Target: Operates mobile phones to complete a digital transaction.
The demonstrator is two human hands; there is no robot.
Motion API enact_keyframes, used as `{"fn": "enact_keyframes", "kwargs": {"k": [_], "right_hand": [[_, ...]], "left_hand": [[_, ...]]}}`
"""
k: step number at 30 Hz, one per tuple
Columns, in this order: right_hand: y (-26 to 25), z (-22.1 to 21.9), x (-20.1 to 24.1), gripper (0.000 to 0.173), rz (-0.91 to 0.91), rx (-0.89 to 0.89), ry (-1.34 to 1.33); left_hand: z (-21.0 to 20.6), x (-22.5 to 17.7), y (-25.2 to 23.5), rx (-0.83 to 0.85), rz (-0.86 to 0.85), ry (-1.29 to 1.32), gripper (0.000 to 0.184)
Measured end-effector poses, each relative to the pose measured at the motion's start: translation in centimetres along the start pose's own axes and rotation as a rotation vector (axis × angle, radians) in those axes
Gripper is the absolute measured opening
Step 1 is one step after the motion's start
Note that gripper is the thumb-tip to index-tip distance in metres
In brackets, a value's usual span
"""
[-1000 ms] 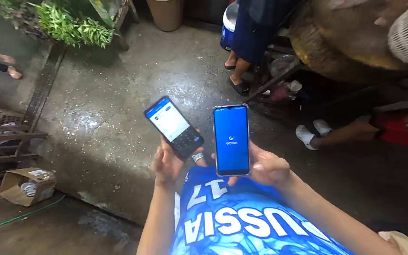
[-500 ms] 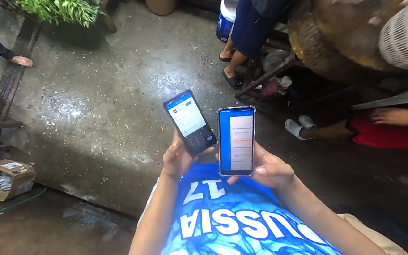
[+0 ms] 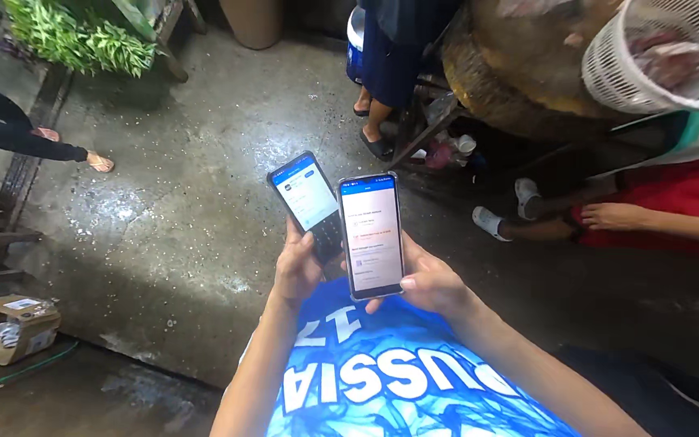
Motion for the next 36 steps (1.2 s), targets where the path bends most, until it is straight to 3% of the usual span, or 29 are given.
{"fn": "enact_keyframes", "kwargs": {"k": [6, 10, 12, 15, 17, 20, 22, 27, 29, 36], "right_hand": [[3.3, 0.6, 2.9, 0.073, 0.02, 0.021, 0.098], [4.7, 2.0, 4.8, 0.057, -0.019, -0.28, 0.135], [5.6, 3.1, 5.5, 0.041, -0.028, -0.441, 0.177], [6.8, 4.0, 6.4, 0.03, -0.014, -0.489, 0.196], [7.5, 4.4, 6.7, 0.033, -0.017, -0.491, 0.183], [8.0, 4.6, 7.0, 0.058, -0.036, -0.455, 0.157], [8.1, 4.4, 6.9, 0.063, -0.038, -0.376, 0.08], [7.8, 2.4, 6.0, 0.077, -0.08, 0.063, -0.269], [7.8, 1.4, 5.3, 0.083, -0.104, 0.155, -0.314], [7.5, 0.0, 4.2, 0.064, -0.027, 0.226, -0.209]], "left_hand": [[-4.6, 3.1, -1.5, -0.002, -0.002, -0.087, 0.071], [-6.7, 5.3, -2.1, -0.016, 0.02, -0.115, 0.069], [-7.6, 6.2, -2.2, -0.03, 0.022, -0.135, 0.069], [-8.4, 7.4, -2.2, -0.037, 0.018, -0.131, 0.068], [-8.8, 7.7, -2.1, -0.049, 0.015, -0.124, 0.066], [-8.9, 7.8, -2.1, -0.075, -0.002, -0.139, 0.065], [-8.7, 7.8, -2.2, -0.083, -0.011, -0.16, 0.064], [-8.0, 7.8, -3.0, -0.124, -0.005, -0.258, 0.058], [-8.1, 7.7, -3.3, -0.119, -0.004, -0.265, 0.056], [-9.3, 6.7, -3.8, -0.035, 0.005, -0.277, 0.059]]}}
Point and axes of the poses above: each hand's wrist, its own y-axis away from the middle knuckle, its own z-axis out of the back of the hand, x = y × z, the point moved 8 cm from there along -y, towards the middle knuckle, and after that the axes turned 10 degrees about -z, right-handed, at the moved point
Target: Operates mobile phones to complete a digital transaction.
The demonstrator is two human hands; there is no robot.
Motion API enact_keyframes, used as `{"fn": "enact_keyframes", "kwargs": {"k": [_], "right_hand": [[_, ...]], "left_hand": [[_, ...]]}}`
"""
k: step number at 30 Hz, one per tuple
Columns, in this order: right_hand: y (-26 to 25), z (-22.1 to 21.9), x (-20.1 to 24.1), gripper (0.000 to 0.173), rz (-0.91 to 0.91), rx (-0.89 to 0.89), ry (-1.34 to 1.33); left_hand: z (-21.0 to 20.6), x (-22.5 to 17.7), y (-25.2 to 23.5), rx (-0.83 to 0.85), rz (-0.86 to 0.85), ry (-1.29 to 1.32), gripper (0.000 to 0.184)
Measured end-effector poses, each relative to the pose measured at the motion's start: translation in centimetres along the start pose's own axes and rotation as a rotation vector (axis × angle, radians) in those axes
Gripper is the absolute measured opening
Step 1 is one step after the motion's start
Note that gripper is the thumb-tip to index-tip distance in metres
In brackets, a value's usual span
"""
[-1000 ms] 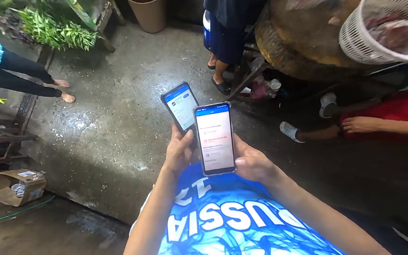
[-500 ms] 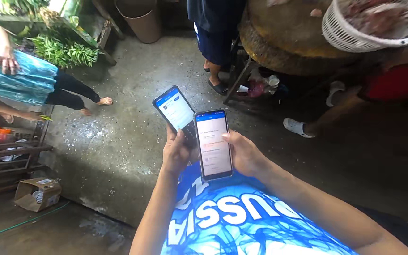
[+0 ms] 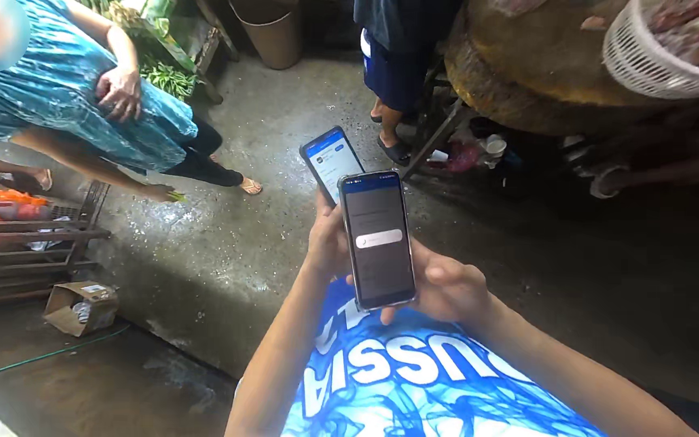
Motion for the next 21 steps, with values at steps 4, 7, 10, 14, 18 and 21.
{"fn": "enact_keyframes", "kwargs": {"k": [4, 7, 10, 14, 18, 21], "right_hand": [[-0.4, -0.4, -0.5, 0.07, -0.001, -0.035, 0.078], [-0.8, -0.6, -1.3, 0.076, -0.032, -0.068, 0.141], [-1.4, -0.5, -2.7, 0.077, -0.101, -0.074, 0.165], [-2.6, -0.4, -5.1, 0.076, -0.263, -0.031, 0.154], [-4.9, -0.8, -8.7, 0.077, -0.406, 0.023, 0.176], [-7.4, -1.8, -11.5, 0.085, -0.468, 0.029, 0.211]], "left_hand": [[0.0, -1.2, 0.6, 0.054, -0.04, 0.055, 0.066], [0.7, -1.6, 2.0, 0.051, -0.071, 0.111, 0.066], [2.0, -1.6, 4.6, -0.023, -0.062, 0.11, 0.06], [4.3, -1.3, 8.9, -0.145, -0.091, 0.104, 0.06], [7.5, -2.7, 13.5, -0.322, -0.14, 0.091, 0.064], [10.2, -4.8, 15.6, -0.364, -0.212, 0.129, 0.063]]}}
Point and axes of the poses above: each hand's wrist, its own y-axis away from the middle knuckle, its own z-axis out of the back of the hand, x = y × z, the point moved 8 cm from there along -y, towards the middle knuckle, and after that the axes turned 10 degrees about -z, right-handed, at the moved point
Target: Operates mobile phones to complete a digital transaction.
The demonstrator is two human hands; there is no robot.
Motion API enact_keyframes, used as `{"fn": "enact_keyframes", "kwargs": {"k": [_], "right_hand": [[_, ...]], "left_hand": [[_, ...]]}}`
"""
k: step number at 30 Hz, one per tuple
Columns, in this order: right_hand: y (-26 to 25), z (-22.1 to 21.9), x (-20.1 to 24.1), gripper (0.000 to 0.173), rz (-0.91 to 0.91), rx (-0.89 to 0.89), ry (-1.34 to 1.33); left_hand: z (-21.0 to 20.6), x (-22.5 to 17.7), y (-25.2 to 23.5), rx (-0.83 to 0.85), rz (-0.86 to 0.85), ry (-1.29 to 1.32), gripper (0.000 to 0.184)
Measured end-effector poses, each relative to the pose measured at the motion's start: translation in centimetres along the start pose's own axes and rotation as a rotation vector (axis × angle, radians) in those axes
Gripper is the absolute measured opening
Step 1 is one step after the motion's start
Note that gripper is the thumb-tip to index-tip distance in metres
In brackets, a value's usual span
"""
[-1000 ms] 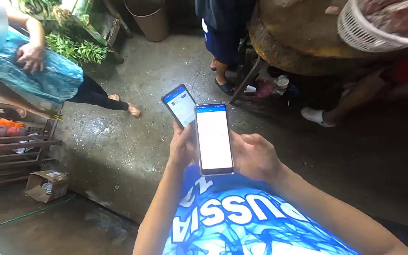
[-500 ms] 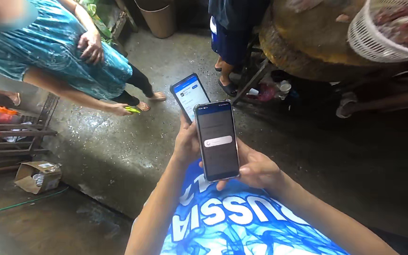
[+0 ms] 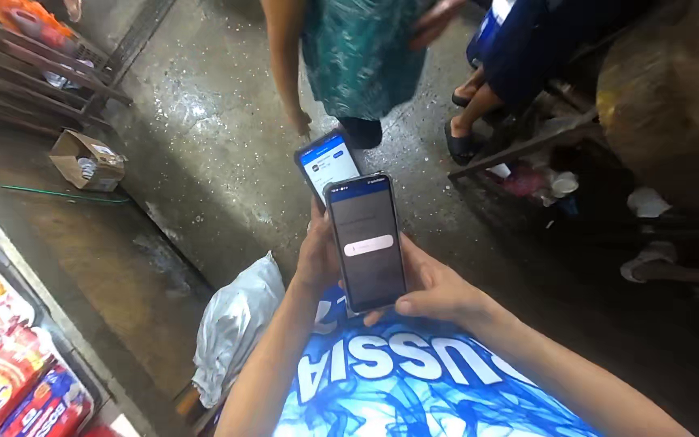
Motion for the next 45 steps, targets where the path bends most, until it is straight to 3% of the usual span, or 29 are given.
{"fn": "enact_keyframes", "kwargs": {"k": [5, 8, 12, 17, 24, 35, 45], "right_hand": [[-6.6, -2.3, -1.4, 0.084, 0.018, 0.019, 0.037], [-9.9, -3.0, -1.3, 0.084, 0.052, -0.012, 0.059], [-12.7, -3.0, -1.2, 0.085, 0.085, -0.075, 0.115], [-14.1, -3.2, -2.1, 0.085, 0.133, -0.151, 0.114], [-14.2, -3.8, -3.3, 0.083, 0.191, -0.19, 0.126], [-12.9, -4.5, -3.4, 0.084, 0.273, -0.209, 0.062], [-11.1, -4.2, -3.0, 0.087, 0.315, -0.247, 0.12]], "left_hand": [[5.1, -5.3, -0.7, -0.006, -0.058, 0.087, 0.07], [9.1, -8.7, -1.7, -0.03, -0.064, 0.081, 0.083], [14.0, -12.2, -1.8, -0.097, -0.025, 0.131, 0.062], [17.0, -15.0, -2.2, -0.056, -0.007, 0.129, 0.068], [16.3, -14.7, -3.8, -0.023, 0.007, 0.067, 0.064], [9.7, -11.8, -7.3, 0.165, 0.116, 0.04, 0.059], [9.7, -10.7, -7.2, 0.238, 0.155, 0.099, 0.062]]}}
Point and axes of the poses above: each hand's wrist, its own y-axis away from the middle knuckle, its own z-axis out of the back of the hand, x = y × z, the point moved 8 cm from there along -y, towards the middle knuckle, and after that the axes turned 10 degrees about -z, right-handed, at the moved point
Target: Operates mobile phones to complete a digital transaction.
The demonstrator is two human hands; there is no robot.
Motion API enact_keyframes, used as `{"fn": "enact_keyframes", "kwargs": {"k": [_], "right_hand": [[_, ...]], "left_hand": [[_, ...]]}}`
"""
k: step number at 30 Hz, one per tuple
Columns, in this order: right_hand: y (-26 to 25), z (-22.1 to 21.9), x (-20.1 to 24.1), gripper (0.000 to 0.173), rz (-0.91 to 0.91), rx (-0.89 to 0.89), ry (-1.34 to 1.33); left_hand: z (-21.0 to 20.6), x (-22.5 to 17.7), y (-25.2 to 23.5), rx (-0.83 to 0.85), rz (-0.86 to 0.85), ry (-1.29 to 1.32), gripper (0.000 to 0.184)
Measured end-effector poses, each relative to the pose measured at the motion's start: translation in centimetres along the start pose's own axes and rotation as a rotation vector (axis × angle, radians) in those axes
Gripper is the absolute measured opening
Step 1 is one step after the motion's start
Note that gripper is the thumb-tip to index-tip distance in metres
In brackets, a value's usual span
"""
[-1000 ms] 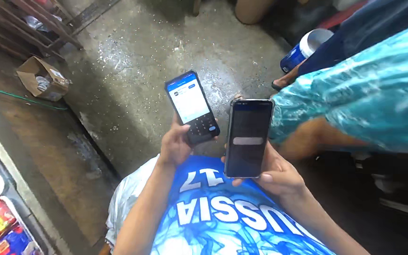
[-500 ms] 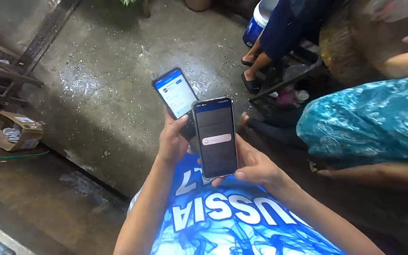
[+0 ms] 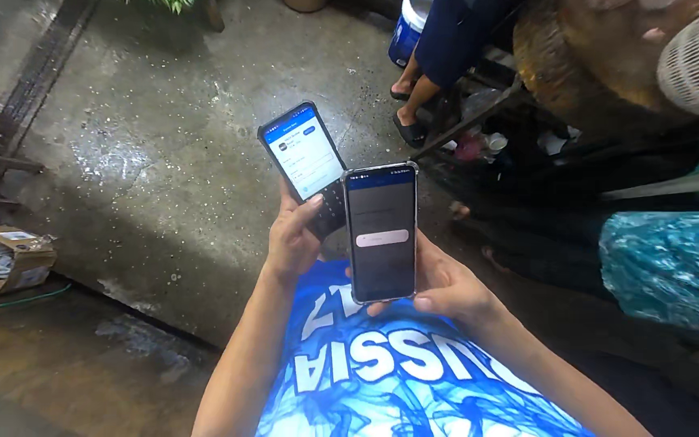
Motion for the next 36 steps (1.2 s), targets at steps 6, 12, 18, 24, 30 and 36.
{"fn": "enact_keyframes", "kwargs": {"k": [6, 12, 18, 24, 30, 36], "right_hand": [[-1.2, -1.2, -0.6, 0.087, -0.072, 0.074, 0.003], [-2.2, -1.5, -1.6, 0.088, -0.126, 0.113, 0.01], [-2.9, -1.5, -1.6, 0.085, -0.161, 0.122, -0.004], [-3.4, -1.1, -1.3, 0.087, -0.148, 0.111, -0.001], [-4.0, -2.2, -0.8, 0.088, -0.157, 0.125, 0.025], [-3.6, -1.7, -0.3, 0.087, -0.118, 0.094, 0.02]], "left_hand": [[-0.5, 0.5, 0.6, -0.041, -0.021, -0.034, 0.077], [-0.1, 0.0, 0.9, -0.028, -0.058, -0.048, 0.075], [1.5, -1.2, 1.2, -0.099, -0.078, -0.004, 0.075], [2.7, -2.7, 1.4, -0.149, -0.118, 0.04, 0.076], [3.4, -4.0, 1.1, -0.155, -0.184, -0.048, 0.081], [3.6, -4.7, 0.8, -0.138, -0.206, 0.011, 0.083]]}}
Point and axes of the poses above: each hand's wrist, its own y-axis away from the middle knuckle, its own z-axis out of the back of the hand, x = y × z, the point moved 8 cm from there along -y, towards the middle knuckle, and after that the axes turned 10 degrees about -z, right-handed, at the moved point
